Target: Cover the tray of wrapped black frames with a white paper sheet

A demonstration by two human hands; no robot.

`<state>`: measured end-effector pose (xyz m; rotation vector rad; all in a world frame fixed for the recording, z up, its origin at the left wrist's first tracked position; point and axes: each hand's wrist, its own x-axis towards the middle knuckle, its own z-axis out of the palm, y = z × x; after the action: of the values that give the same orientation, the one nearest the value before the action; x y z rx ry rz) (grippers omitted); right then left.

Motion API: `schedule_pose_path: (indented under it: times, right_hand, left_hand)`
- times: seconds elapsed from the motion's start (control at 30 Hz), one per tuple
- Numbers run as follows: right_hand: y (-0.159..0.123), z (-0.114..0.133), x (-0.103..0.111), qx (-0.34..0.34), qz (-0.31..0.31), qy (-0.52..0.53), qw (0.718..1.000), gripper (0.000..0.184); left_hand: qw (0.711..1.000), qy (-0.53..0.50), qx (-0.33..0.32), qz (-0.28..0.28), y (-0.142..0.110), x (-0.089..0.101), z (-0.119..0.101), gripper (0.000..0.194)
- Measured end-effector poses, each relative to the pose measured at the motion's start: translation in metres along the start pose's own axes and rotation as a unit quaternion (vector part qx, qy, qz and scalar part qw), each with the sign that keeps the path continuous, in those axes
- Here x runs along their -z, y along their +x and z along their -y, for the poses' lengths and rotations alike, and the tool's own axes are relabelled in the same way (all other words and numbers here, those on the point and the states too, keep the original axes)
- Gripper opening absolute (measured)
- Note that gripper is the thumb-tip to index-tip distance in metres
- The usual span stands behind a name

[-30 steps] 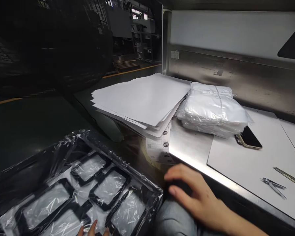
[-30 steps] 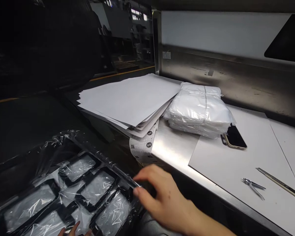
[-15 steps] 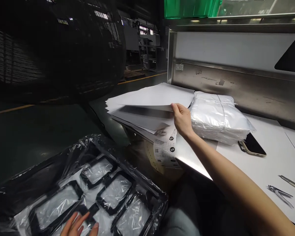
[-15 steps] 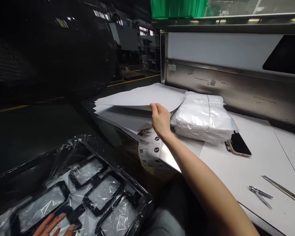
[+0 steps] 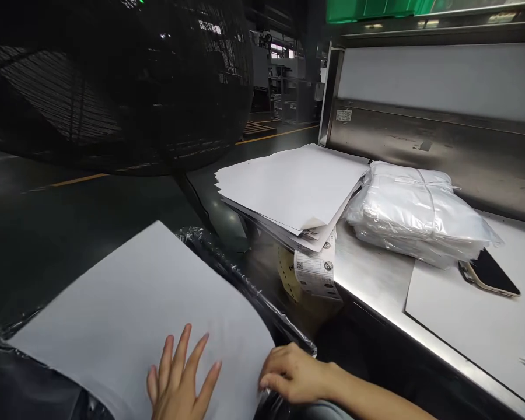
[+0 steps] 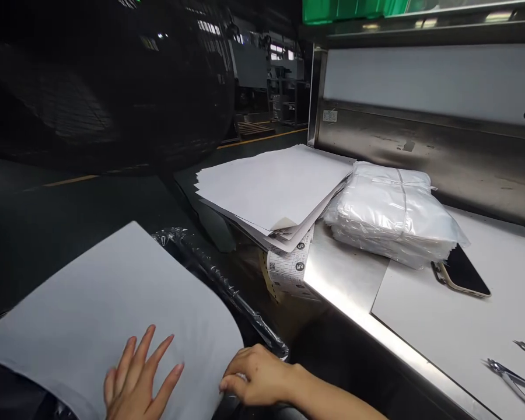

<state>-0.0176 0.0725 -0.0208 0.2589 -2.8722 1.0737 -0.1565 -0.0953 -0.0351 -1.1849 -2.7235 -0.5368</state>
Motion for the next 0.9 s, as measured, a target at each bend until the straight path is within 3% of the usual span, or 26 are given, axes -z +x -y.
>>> schedule_pose_path:
  times: [0.03, 0.1, 0.2, 0.3, 0.47, 0.63, 0.73, 0.83, 0.9]
  right_hand:
    - [-0.002, -0.008, -0.002, -0.039, 0.017, 0.001, 0.999, 0.015]
    - [-0.002, -0.021, -0.005, -0.106, 0.058, 0.0, 0.993, 0.016]
    - [0.004, -0.03, -0.008, -0.162, 0.128, -0.005, 0.978, 0.018]
    - [0.014, -0.031, -0.017, -0.188, 0.183, -0.034, 0.964, 0.02]
    - [0.024, -0.023, -0.032, -0.229, 0.227, -0.121, 0.939, 0.023]
    - [0.019, -0.013, -0.034, -0.253, 0.173, -0.174, 0.936, 0.024]
    - [0.011, -0.009, -0.036, -0.265, 0.136, -0.191, 0.935, 0.02]
    - [0.004, -0.008, -0.039, -0.259, 0.111, -0.189, 0.941, 0.017]
    - [0.001, -0.009, -0.041, -0.251, 0.098, -0.184, 0.945, 0.016]
  left_hand:
    - [0.996, 0.032, 0.053, 0.063, 0.005, -0.014, 0.013, 0.048]
    - [0.986, 0.049, 0.108, 0.115, 0.009, -0.044, 0.036, 0.056]
    - [0.974, 0.06, 0.13, 0.176, 0.001, -0.08, 0.059, 0.06]
    - [0.965, 0.06, 0.131, 0.219, -0.012, -0.098, 0.069, 0.059]
    - [0.96, 0.063, 0.169, 0.214, -0.02, -0.113, 0.077, 0.061]
    - [0.962, 0.073, 0.172, 0.199, -0.018, -0.121, 0.077, 0.048]
    - [0.962, 0.09, 0.175, 0.188, -0.017, -0.117, 0.074, 0.051]
    - [0.963, 0.112, 0.17, 0.174, 0.001, -0.111, 0.074, 0.047]
    - [0.968, 0.119, 0.158, 0.155, 0.03, -0.107, 0.078, 0.048]
